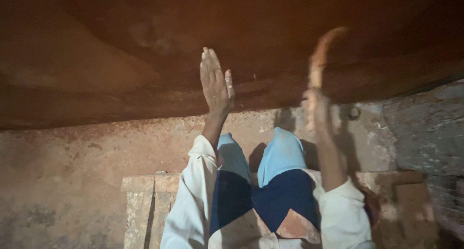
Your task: The person applies a reddish-brown coating to a curved wall surface using a wide brush. They repeatedly dip the brush into a small container to reload the material and spread it evenly across the wall.
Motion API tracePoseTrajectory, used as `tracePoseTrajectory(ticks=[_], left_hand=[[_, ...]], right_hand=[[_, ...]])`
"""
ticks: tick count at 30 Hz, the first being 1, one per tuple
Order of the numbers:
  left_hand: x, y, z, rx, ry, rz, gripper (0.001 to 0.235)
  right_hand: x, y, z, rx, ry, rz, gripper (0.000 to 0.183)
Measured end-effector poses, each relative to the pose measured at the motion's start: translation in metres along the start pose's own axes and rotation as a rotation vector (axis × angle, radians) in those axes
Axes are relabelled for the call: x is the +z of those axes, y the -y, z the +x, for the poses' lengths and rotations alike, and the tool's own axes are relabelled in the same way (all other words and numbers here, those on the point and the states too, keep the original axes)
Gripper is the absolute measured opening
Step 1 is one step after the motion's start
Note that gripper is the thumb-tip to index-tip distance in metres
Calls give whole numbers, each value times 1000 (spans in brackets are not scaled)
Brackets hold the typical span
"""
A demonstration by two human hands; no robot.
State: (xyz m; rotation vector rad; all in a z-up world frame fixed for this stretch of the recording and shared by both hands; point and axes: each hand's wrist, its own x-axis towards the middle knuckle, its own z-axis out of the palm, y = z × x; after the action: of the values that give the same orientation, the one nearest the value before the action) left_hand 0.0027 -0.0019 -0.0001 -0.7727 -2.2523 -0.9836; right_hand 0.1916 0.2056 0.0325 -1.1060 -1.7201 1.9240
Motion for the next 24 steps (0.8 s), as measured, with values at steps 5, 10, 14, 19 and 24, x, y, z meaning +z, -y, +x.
tracePoseTrajectory(ticks=[5, 10, 14, 19, 24], left_hand=[[-6, 2, -3, -23, -14, -16, 60], [-8, 7, -11, -30, -28, 35, 60], [-11, 12, -12, -60, -9, 28, 61], [-10, 10, -11, -66, -19, -17, 60], [-4, 11, -5, -44, -19, -45, 60]], right_hand=[[72, 1, -52, 158, 124, -204, 31], [102, -3, -68, 158, 427, 9, 35], [78, -9, -44, 143, 389, 7, 32], [4, -9, -14, 142, 75, 327, 33], [-51, -12, -13, 20, -155, 383, 39]])
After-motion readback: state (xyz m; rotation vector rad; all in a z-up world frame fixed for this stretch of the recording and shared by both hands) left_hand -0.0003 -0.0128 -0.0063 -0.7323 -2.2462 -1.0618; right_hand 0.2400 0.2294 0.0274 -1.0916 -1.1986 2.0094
